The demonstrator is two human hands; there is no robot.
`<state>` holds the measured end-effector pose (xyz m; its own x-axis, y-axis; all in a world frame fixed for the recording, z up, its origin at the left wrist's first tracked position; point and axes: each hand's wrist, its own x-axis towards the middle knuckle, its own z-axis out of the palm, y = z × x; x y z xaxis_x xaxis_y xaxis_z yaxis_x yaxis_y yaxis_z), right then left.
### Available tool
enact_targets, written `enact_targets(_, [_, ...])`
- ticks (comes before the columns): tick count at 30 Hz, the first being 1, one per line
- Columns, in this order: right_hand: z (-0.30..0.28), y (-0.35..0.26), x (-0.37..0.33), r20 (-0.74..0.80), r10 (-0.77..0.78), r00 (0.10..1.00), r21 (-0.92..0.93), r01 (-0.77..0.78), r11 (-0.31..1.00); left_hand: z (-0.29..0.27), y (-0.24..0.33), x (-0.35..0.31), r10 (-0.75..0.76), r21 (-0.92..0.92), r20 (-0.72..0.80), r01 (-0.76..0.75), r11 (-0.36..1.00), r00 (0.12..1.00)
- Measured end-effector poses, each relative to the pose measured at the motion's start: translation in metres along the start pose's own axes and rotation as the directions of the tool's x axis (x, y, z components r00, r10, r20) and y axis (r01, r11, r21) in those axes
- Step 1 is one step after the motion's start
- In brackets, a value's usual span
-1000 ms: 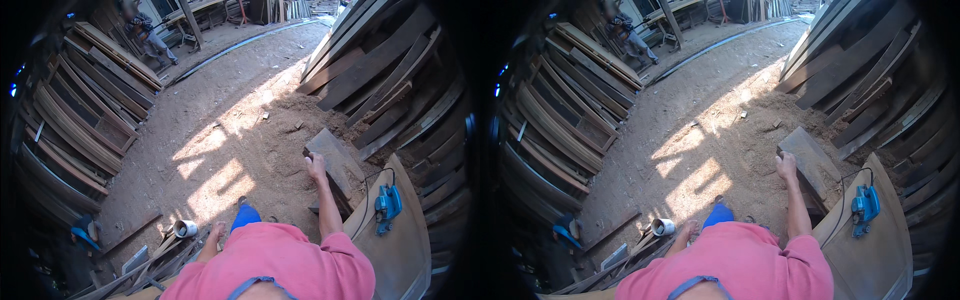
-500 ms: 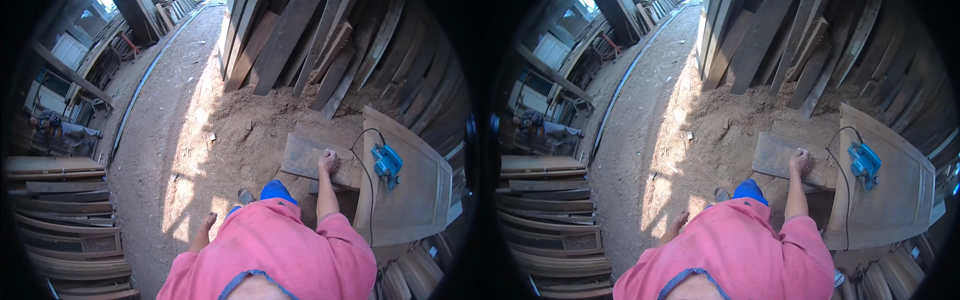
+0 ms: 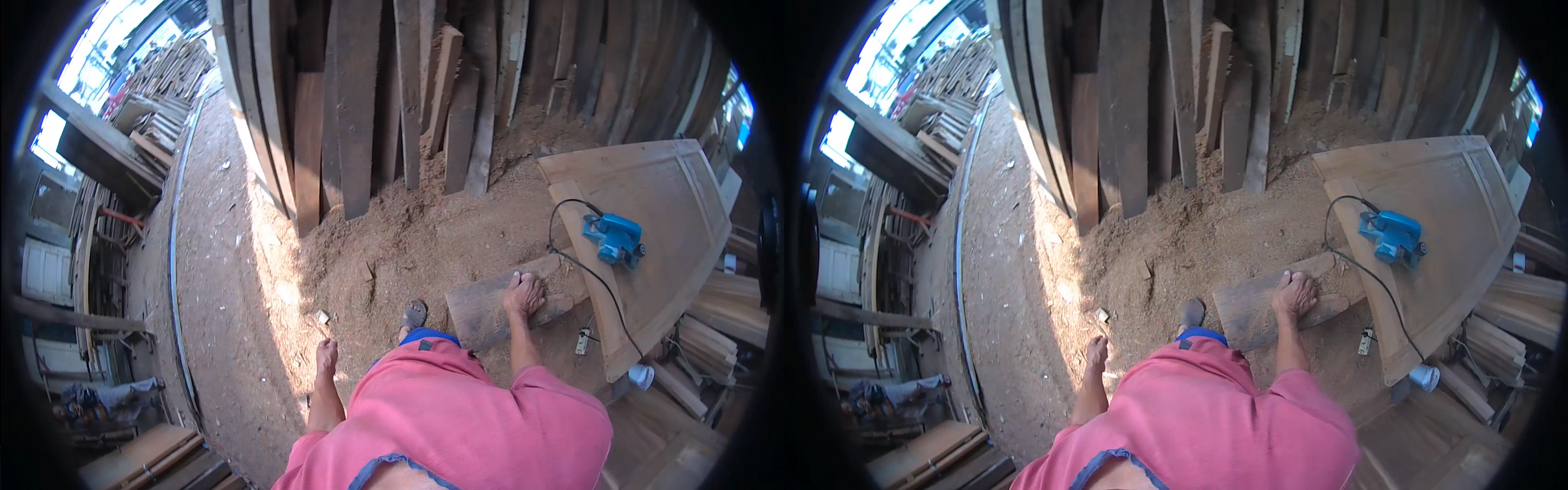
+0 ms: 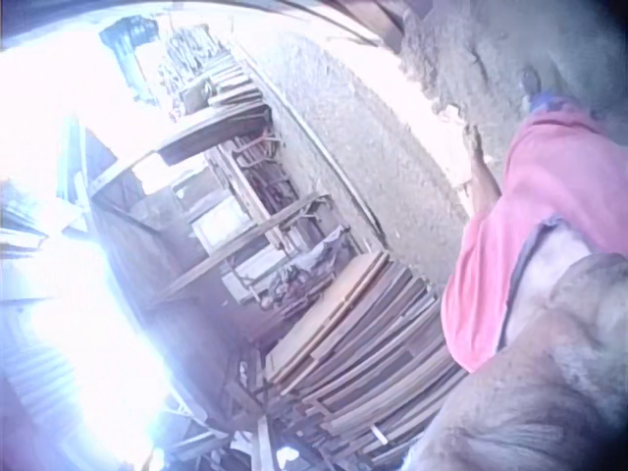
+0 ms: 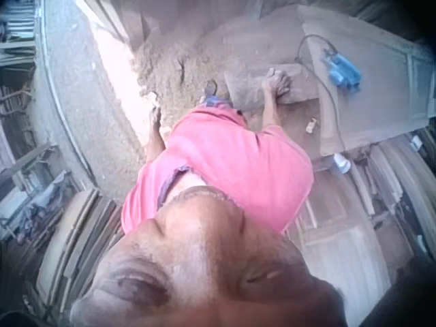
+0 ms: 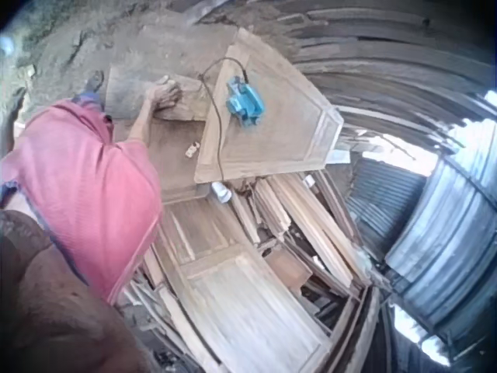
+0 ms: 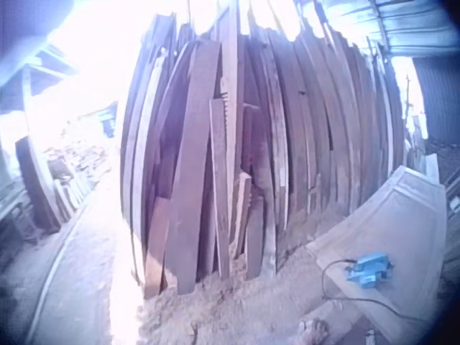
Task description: The person uses an electric planer to smooth the surface and edges of a large wooden door, then uses a hammer and a small tool to work on the door's joints.
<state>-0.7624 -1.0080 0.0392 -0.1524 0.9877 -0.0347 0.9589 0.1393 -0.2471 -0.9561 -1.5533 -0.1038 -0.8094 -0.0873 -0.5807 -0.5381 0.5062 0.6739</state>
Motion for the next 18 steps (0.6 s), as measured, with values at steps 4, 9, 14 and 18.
enact_targets(4, [0.000,-0.003,0.013,-0.008,0.069,0.998,0.012,-0.069,0.998,0.033,0.001,0.010,-0.072,0.276,0.195,0.016,0.961,0.978])
enact_targets(9, [0.001,-0.001,0.014,-0.039,0.124,0.992,0.098,-0.120,0.988,0.029,0.097,0.081,-0.269,0.294,0.367,0.163,0.942,0.891])
enact_targets(14, [-0.002,0.003,0.020,-0.019,0.188,0.982,0.053,-0.187,0.981,0.088,0.203,0.168,0.076,0.204,0.635,-0.262,0.943,0.769])
enact_targets(18, [0.001,-0.024,0.026,-0.103,0.190,0.976,0.190,-0.168,0.967,0.163,0.285,0.264,0.287,0.349,0.706,-0.670,0.655,0.648])
